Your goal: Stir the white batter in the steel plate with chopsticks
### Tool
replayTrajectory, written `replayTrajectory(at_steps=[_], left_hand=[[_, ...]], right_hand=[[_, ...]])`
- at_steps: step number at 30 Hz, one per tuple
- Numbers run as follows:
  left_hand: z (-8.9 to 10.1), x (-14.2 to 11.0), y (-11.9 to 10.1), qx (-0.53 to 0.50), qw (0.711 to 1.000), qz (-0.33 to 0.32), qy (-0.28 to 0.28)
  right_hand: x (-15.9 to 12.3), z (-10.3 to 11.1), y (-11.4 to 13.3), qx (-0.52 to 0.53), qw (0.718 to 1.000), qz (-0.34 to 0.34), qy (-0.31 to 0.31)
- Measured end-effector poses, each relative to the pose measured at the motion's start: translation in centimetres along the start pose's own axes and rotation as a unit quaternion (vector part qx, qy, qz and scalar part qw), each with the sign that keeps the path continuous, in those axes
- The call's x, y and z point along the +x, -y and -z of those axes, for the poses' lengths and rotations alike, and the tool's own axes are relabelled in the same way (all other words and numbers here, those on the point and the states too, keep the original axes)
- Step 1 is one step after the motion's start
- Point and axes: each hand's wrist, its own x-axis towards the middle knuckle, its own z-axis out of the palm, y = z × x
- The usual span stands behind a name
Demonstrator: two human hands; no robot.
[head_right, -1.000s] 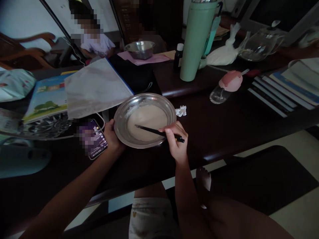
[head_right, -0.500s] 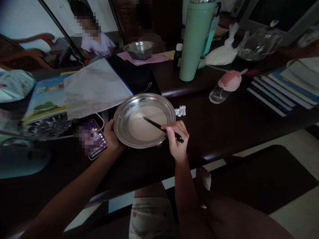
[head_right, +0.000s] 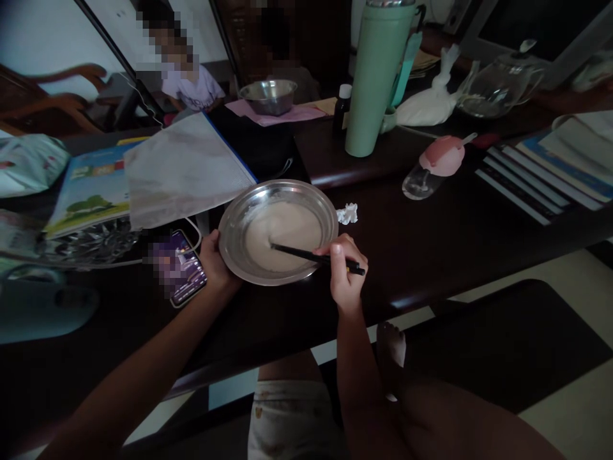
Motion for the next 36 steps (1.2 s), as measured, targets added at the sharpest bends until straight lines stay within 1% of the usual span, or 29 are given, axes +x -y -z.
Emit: replayTrajectory(at_steps=[2,4,6,8,9,11,13,14,15,17,19,20,22,24,26,28,30,31,34,36], left_hand=[[-0.09,-0.09,-0.04,-0.002,1.000,-0.001,-0.001],[-0.12,-0.15,-0.06,-0.004,1.000,0.000,-0.005],[-0.06,-0.11,-0.02,-0.001,1.000,0.005,-0.007],[0.08,0.05,0.08,0.004,1.000,0.009,-0.004],[0.16,0.15,0.14,0.005,1.000,0.009,-0.003],[0.31,0.34,0.26,0.002,1.000,0.004,-0.003],[0.39,0.46,0.36,0.003,1.000,0.000,-0.002],[0.40,0.47,0.40,0.006,1.000,-0.001,-0.002],[0.40,0.47,0.42,0.009,1.000,-0.002,-0.003],[0.38,0.43,0.44,0.014,1.000,-0.004,-0.004],[0.42,0.42,0.45,0.017,1.000,-0.004,-0.003],[0.47,0.45,0.45,0.018,1.000,-0.004,-0.001],[0.63,0.54,0.45,0.024,1.000,-0.009,0.006],[0.77,0.62,0.45,0.034,0.999,-0.016,0.013],[0.81,0.64,0.45,0.039,0.999,-0.018,0.015],[0.73,0.57,0.43,0.033,0.999,-0.014,0.009],[0.62,0.49,0.44,0.022,1.000,-0.012,-0.002],[0.60,0.48,0.46,0.020,1.000,-0.013,-0.005],[0.73,0.58,0.58,0.027,0.999,-0.019,0.006],[0.87,0.69,0.65,0.035,0.999,-0.019,0.021]], right_hand=[[0.08,-0.01,0.10,-0.007,0.999,0.010,0.042],[0.17,-0.02,0.18,-0.027,0.998,0.028,0.057],[0.19,0.00,0.15,-0.033,0.998,0.034,0.031],[0.12,0.02,0.04,-0.018,0.999,0.029,-0.005],[0.09,0.02,0.01,-0.007,1.000,0.024,-0.011],[0.07,-0.02,0.05,0.005,1.000,0.015,0.013],[0.14,-0.08,0.22,-0.007,0.998,0.015,0.054],[0.18,-0.09,0.31,-0.019,0.998,0.016,0.063],[0.20,-0.09,0.37,-0.031,0.998,0.018,0.060],[0.17,-0.04,0.37,-0.042,0.999,0.016,0.026],[0.07,0.03,0.27,-0.030,1.000,0.003,-0.004],[0.03,0.05,0.22,-0.018,1.000,-0.003,-0.005],[0.03,0.04,0.21,-0.002,1.000,-0.006,0.023],[0.12,0.00,0.31,-0.010,0.999,0.005,0.053],[0.21,-0.02,0.42,-0.032,0.998,0.017,0.052],[0.18,0.02,0.42,-0.041,0.999,0.014,0.022],[0.10,0.08,0.34,-0.028,1.000,0.000,0.005],[0.06,0.09,0.32,-0.018,1.000,-0.004,0.010],[0.13,0.06,0.38,-0.010,0.998,0.011,0.059],[0.24,0.02,0.47,-0.028,0.997,0.025,0.065]])
